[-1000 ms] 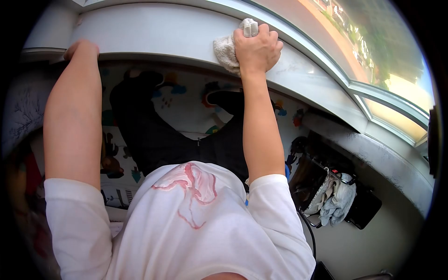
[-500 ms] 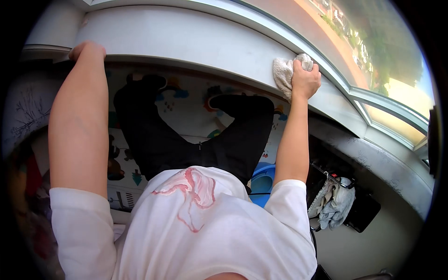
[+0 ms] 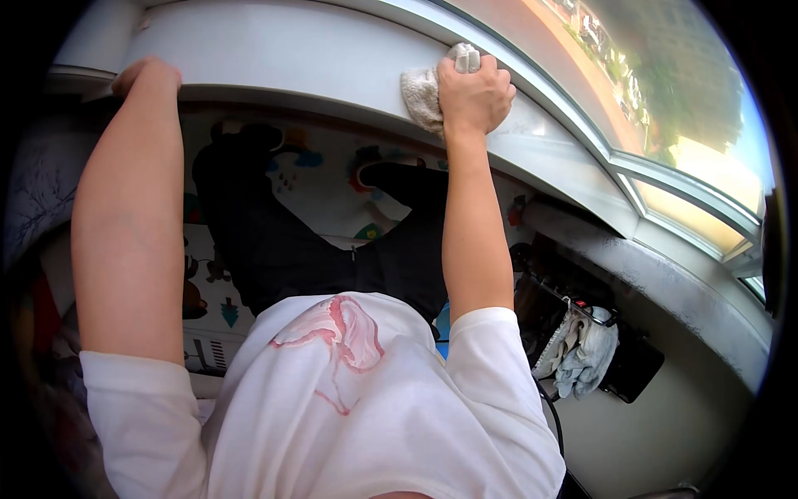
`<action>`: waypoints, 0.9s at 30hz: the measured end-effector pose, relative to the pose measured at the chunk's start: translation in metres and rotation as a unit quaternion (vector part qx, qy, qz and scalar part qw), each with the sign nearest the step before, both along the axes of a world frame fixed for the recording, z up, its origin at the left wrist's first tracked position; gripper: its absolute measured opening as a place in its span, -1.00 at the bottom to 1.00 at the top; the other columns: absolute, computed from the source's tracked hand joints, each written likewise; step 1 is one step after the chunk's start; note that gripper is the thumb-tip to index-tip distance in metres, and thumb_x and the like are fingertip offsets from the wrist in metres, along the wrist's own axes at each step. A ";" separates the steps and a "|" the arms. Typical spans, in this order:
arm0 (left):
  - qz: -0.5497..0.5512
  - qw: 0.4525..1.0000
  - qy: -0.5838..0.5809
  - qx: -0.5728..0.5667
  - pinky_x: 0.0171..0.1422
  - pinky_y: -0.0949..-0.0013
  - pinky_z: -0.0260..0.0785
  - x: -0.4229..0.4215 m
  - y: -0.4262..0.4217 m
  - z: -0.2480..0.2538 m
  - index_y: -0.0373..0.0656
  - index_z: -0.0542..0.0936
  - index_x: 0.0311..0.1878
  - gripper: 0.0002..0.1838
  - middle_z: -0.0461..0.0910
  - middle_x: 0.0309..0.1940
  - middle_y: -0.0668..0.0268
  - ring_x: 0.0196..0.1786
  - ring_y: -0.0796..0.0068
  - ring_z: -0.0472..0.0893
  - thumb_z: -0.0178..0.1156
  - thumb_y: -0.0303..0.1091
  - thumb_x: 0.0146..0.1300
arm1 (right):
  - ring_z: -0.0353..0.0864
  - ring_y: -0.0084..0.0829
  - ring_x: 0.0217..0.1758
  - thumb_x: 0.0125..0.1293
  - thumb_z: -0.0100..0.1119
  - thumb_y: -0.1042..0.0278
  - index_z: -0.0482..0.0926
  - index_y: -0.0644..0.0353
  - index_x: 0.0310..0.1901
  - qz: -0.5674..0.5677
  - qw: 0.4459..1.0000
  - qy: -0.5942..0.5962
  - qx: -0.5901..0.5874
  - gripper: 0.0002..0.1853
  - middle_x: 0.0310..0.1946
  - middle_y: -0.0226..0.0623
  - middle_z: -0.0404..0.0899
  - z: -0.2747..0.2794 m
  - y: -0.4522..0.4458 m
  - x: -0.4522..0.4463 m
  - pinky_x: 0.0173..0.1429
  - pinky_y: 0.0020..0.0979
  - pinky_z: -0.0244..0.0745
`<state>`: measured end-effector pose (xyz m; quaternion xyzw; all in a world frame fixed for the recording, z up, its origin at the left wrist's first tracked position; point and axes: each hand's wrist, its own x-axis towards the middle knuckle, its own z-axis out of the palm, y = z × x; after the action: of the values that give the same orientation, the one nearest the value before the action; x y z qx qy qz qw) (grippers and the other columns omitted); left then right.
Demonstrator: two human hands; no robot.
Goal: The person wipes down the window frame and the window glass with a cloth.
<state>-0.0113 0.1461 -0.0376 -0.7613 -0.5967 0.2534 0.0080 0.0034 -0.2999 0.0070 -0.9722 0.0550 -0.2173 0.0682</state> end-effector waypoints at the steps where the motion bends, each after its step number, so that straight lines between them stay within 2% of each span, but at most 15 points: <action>1: 0.053 0.995 -0.084 0.019 0.16 0.42 0.47 0.001 0.000 0.001 -0.21 0.46 0.39 -0.57 0.65 0.14 0.27 0.15 0.53 0.60 0.00 -0.32 0.52 | 0.57 -0.04 -0.09 0.03 0.32 -0.04 0.67 0.18 -0.18 0.025 1.000 0.003 0.015 -0.55 -0.21 -0.10 0.59 0.002 0.017 -0.003 -0.01 -0.09 0.54; 4: 0.176 0.950 -0.256 0.028 0.17 0.44 0.47 0.002 -0.003 0.001 -0.20 0.46 0.38 -0.58 0.65 0.16 0.26 0.16 0.52 0.61 -0.04 -0.35 0.53 | 0.55 -0.08 -0.09 0.01 0.35 -0.04 0.68 0.16 -0.18 0.079 0.997 0.006 0.026 -0.55 -0.22 -0.13 0.58 0.001 0.053 -0.004 -0.02 -0.13 0.52; 8: 0.327 0.834 -0.444 0.017 0.18 0.46 0.48 -0.001 -0.011 0.001 -0.18 0.46 0.38 -0.58 0.65 0.18 0.24 0.18 0.50 0.62 -0.10 -0.38 0.54 | 0.54 -0.08 -0.08 -0.01 0.36 -0.03 0.68 0.14 -0.18 0.115 0.992 -0.004 0.057 -0.55 -0.23 -0.16 0.58 -0.001 0.045 -0.004 -0.01 -0.13 0.53; 10: 0.378 0.780 -0.498 0.009 0.19 0.48 0.49 -0.002 -0.013 0.003 -0.17 0.46 0.37 -0.59 0.65 0.19 0.23 0.18 0.49 0.62 -0.13 -0.40 0.54 | 0.54 -0.07 -0.10 -0.01 0.37 -0.04 0.68 0.13 -0.18 0.128 0.989 0.002 0.071 -0.55 -0.23 -0.17 0.58 -0.002 0.030 -0.003 -0.01 -0.11 0.53; 12: 0.414 0.738 -0.533 0.002 0.19 0.49 0.49 -0.003 -0.012 0.002 -0.17 0.46 0.37 -0.58 0.65 0.20 0.22 0.19 0.48 0.62 -0.16 -0.42 0.54 | 0.54 -0.04 -0.10 0.00 0.36 -0.04 0.68 0.13 -0.18 0.088 0.994 0.002 0.066 -0.55 -0.23 -0.16 0.59 0.000 0.007 -0.003 0.03 -0.07 0.54; 14: 0.436 0.714 -0.548 -0.002 0.20 0.50 0.49 -0.005 -0.012 0.003 -0.16 0.46 0.37 -0.58 0.65 0.21 0.21 0.20 0.47 0.63 -0.19 -0.44 0.55 | 0.56 0.00 -0.07 0.01 0.36 -0.05 0.67 0.14 -0.18 0.041 0.997 0.011 0.064 -0.54 -0.21 -0.13 0.61 0.002 -0.024 -0.003 0.08 -0.03 0.54; 16: 0.444 0.686 -0.576 -0.008 0.18 0.49 0.53 -0.011 -0.036 0.032 -0.17 0.46 0.36 -0.58 0.65 0.21 0.20 0.16 0.43 0.66 -0.21 -0.44 0.55 | 0.57 0.06 -0.02 0.03 0.36 -0.07 0.66 0.15 -0.17 -0.015 0.998 0.014 0.057 -0.53 -0.18 -0.08 0.62 0.001 -0.061 0.002 0.12 0.01 0.53; 17: 0.446 0.685 -0.576 -0.007 0.18 0.49 0.53 -0.010 -0.029 0.026 -0.17 0.46 0.36 -0.58 0.65 0.21 0.20 0.16 0.43 0.66 -0.21 -0.44 0.55 | 0.58 0.08 0.01 0.04 0.35 -0.07 0.66 0.16 -0.16 -0.042 0.998 0.013 0.048 -0.53 -0.17 -0.06 0.63 -0.001 -0.079 0.003 0.12 0.03 0.53; 20: 0.535 0.567 -0.626 0.014 0.27 0.38 0.43 -0.001 0.013 -0.020 -0.08 0.64 0.21 -0.46 0.71 0.15 0.28 0.14 0.42 0.66 -0.34 -0.12 0.58 | 0.59 0.09 0.05 0.04 0.35 -0.09 0.65 0.16 -0.14 -0.089 0.994 0.013 0.056 -0.51 -0.15 -0.04 0.64 -0.001 -0.110 0.003 0.13 0.04 0.53; 21: 0.516 0.603 -0.608 0.019 0.25 0.37 0.45 -0.003 0.004 -0.010 -0.09 0.65 0.19 -0.46 0.72 0.13 0.28 0.10 0.40 0.67 -0.34 -0.13 0.57 | 0.59 0.12 0.03 0.05 0.34 -0.10 0.65 0.17 -0.15 -0.108 0.993 0.000 0.050 -0.50 -0.14 0.00 0.65 -0.002 -0.106 0.004 0.15 0.04 0.52; 23: 0.513 0.609 -0.604 0.021 0.21 0.37 0.47 -0.007 -0.005 -0.004 -0.09 0.64 0.18 -0.49 0.72 0.12 0.28 0.08 0.39 0.68 -0.31 -0.15 0.57 | 0.61 0.17 0.01 0.06 0.32 -0.12 0.65 0.18 -0.16 -0.145 0.989 -0.022 0.036 -0.49 -0.14 0.08 0.66 -0.004 -0.096 0.003 0.18 0.04 0.50; 27: 0.471 0.651 -0.595 0.012 0.06 0.38 0.58 -0.005 -0.020 0.008 -0.13 0.60 0.18 -0.58 0.72 0.08 0.26 -0.02 0.35 0.73 -0.21 -0.24 0.54 | 0.57 0.12 0.08 0.08 0.29 -0.12 0.63 0.16 -0.09 -0.159 0.987 0.026 0.018 -0.48 -0.07 -0.01 0.63 0.005 -0.060 -0.005 0.12 0.08 0.55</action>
<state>-0.0165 0.1266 -0.0295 -0.3650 -0.7548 -0.2914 -0.4606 -0.0017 -0.3600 0.0118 -0.9549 0.2148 -0.1992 0.0488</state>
